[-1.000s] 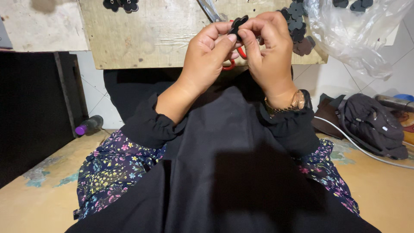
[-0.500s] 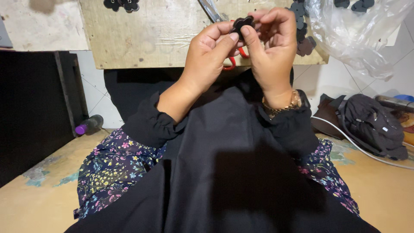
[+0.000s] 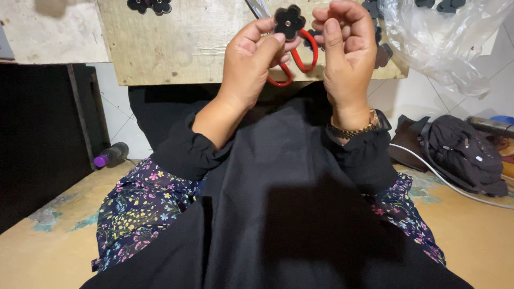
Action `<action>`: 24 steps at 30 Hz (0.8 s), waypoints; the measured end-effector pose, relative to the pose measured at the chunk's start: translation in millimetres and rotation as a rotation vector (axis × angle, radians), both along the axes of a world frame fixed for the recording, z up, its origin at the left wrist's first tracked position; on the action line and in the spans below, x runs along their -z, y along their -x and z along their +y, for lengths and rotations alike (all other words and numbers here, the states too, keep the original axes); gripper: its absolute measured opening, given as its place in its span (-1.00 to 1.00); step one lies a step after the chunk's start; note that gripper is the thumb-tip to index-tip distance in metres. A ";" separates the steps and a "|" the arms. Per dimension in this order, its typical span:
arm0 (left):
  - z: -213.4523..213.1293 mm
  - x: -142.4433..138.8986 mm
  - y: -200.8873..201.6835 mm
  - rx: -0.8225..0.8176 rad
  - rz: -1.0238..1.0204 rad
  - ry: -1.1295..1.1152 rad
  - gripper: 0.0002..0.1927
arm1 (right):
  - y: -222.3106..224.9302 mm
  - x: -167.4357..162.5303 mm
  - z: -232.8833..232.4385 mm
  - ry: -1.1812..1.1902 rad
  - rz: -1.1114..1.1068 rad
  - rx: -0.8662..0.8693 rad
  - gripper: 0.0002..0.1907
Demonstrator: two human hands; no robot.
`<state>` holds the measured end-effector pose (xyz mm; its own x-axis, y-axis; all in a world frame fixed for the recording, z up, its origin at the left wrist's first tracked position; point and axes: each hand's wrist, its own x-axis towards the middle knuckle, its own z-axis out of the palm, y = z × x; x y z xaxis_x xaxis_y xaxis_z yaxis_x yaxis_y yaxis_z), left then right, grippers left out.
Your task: The person sits at a workbench and uses red-handled scissors to trim the edges of small black flower-shaped fabric pieces, one at a time, then places each finished piece on the table with a growing pile of completed flowers.
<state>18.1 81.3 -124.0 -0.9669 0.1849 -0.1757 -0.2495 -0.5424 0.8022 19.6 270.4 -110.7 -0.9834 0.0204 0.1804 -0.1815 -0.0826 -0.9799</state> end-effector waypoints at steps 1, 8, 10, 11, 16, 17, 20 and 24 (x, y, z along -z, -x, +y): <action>-1.5 -1.2 0.1 -0.010 -0.007 0.000 -0.69 | 1.2 0.7 1.2 -0.001 -0.015 0.011 -0.75; -4.7 8.3 7.8 -0.065 0.004 -0.060 -0.72 | 9.7 4.5 5.1 -0.005 -0.049 0.051 -0.77; -6.4 15.1 13.2 -0.100 -0.004 -0.021 -0.74 | 14.4 4.2 7.6 -0.050 -0.023 0.073 -0.78; -9.2 18.3 18.3 -0.151 0.052 0.004 -0.76 | 16.6 4.0 9.1 -0.072 -0.011 0.084 -0.79; -62.5 26.0 50.5 -0.378 0.289 0.466 -0.89 | 20.3 0.6 25.7 -0.591 0.154 0.221 -0.88; -79.4 26.5 53.8 -0.429 0.343 0.550 -0.89 | 19.5 -0.3 29.9 -0.784 0.188 0.259 -0.89; -118.5 26.7 56.8 -0.567 0.353 0.914 -0.85 | 18.8 -2.7 39.4 -0.904 0.171 0.220 -0.86; -140.7 24.0 53.4 -0.648 0.373 1.103 -0.81 | 16.9 -3.7 36.8 -1.162 0.237 0.043 -0.69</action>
